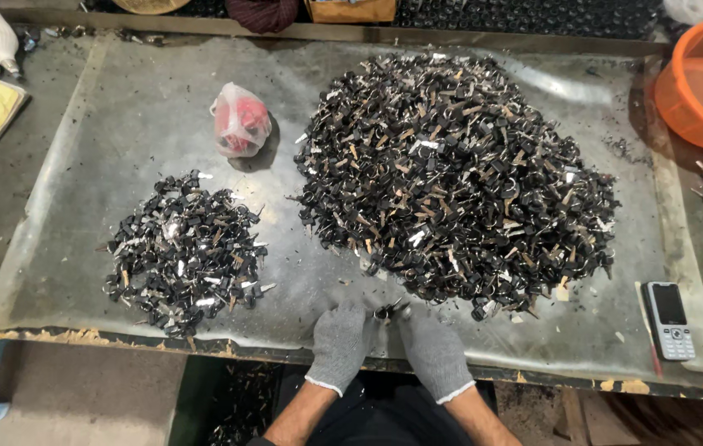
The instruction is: The person, wearing gloves, picks small black metal components one at a time from a large pile on a workbench and places selected pieces into a separate smaller pile beside it, continuously sorting through the heap.
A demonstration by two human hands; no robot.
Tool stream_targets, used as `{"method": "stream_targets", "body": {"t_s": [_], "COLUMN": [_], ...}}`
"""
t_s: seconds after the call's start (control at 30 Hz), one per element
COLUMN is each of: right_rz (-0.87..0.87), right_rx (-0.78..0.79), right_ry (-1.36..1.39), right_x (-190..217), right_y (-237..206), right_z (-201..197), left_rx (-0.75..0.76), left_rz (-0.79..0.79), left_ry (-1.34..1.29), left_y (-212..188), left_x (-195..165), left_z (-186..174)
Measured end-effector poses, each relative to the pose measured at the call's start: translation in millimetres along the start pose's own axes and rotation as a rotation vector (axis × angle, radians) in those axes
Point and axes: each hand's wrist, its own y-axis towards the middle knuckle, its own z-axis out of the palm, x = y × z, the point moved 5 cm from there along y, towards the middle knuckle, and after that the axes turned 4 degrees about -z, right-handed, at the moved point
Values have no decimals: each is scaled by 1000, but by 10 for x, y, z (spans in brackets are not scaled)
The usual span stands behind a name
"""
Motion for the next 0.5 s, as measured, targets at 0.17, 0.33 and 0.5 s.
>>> {"method": "stream_targets", "body": {"t_s": [0.17, 0.33, 0.5], "right_rz": [-44, 61, -56], "right_rx": [1, -145, -26], "right_ry": [-33, 249, 13], "right_x": [132, 63, 173], "right_y": [-102, 49, -43], "right_z": [79, -27, 130], "left_rx": [-108, -106, -95], "left_rz": [47, 45, -13], "left_ry": [-144, -136, -153], "left_y": [-27, -39, -71], "left_x": [-33, -37, 9], "left_z": [-74, -96, -60]}}
